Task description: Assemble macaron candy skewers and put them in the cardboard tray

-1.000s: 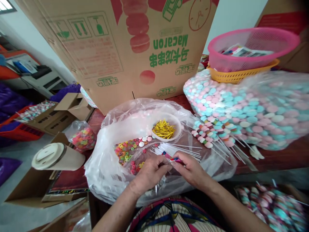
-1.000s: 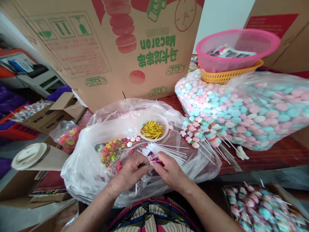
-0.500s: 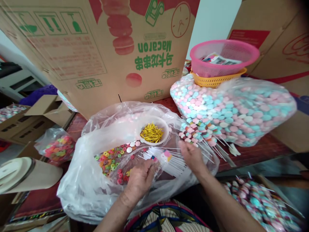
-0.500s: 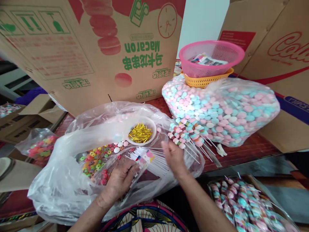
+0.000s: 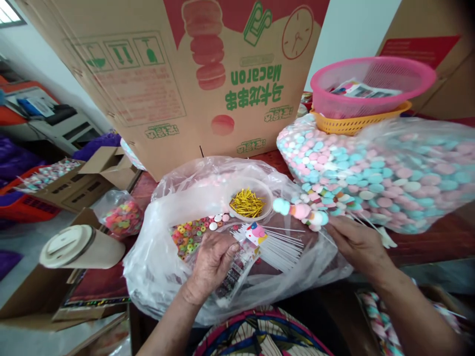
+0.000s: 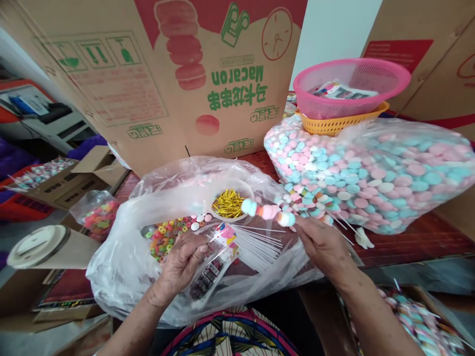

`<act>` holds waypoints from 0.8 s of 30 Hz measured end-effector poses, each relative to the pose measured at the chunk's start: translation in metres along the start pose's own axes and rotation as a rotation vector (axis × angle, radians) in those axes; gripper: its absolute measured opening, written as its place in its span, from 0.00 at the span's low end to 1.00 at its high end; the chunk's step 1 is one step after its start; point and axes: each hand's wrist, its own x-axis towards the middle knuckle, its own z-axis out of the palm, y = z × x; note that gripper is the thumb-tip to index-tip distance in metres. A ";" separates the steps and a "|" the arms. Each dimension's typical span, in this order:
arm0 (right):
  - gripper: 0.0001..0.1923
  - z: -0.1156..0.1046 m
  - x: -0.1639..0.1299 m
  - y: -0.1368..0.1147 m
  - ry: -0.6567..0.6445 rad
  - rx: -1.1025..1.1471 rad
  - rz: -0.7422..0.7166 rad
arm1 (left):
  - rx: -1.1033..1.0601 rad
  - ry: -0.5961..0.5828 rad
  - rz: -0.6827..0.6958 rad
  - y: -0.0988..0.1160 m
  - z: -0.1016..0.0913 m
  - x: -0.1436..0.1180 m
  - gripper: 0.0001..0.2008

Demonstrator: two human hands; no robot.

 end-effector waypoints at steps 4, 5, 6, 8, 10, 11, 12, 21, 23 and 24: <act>0.14 -0.025 0.010 -0.023 -0.036 -0.021 -0.205 | 0.007 -0.091 -0.027 0.003 -0.003 0.003 0.12; 0.15 -0.028 0.010 -0.025 -0.057 -0.039 -0.243 | 0.003 -0.096 -0.036 0.003 -0.005 0.003 0.12; 0.16 -0.031 0.010 -0.024 -0.077 -0.049 -0.275 | -0.004 -0.094 -0.044 0.003 -0.006 0.003 0.12; 0.17 -0.034 0.007 -0.021 -0.119 -0.038 -0.316 | -0.018 -0.090 -0.051 0.002 -0.008 0.002 0.13; 0.17 -0.036 0.005 -0.017 -0.175 0.001 -0.324 | -0.023 -0.123 -0.037 0.003 -0.011 0.003 0.14; 0.17 -0.037 0.004 -0.016 -0.207 0.020 -0.324 | -0.020 -0.160 -0.025 0.003 -0.012 0.004 0.15; 0.17 -0.038 0.004 -0.015 -0.233 0.041 -0.326 | -0.013 -0.206 -0.014 0.004 -0.013 0.006 0.16; 0.16 -0.038 0.014 -0.023 -0.378 0.281 -0.247 | 0.145 -0.435 -0.076 0.015 -0.009 0.025 0.16; 0.15 -0.035 0.013 -0.024 -0.419 0.279 -0.191 | 0.159 -0.480 -0.084 0.016 -0.009 0.027 0.16; 0.15 -0.033 0.012 -0.025 -0.426 0.268 -0.152 | 0.157 -0.517 -0.091 0.016 -0.009 0.027 0.17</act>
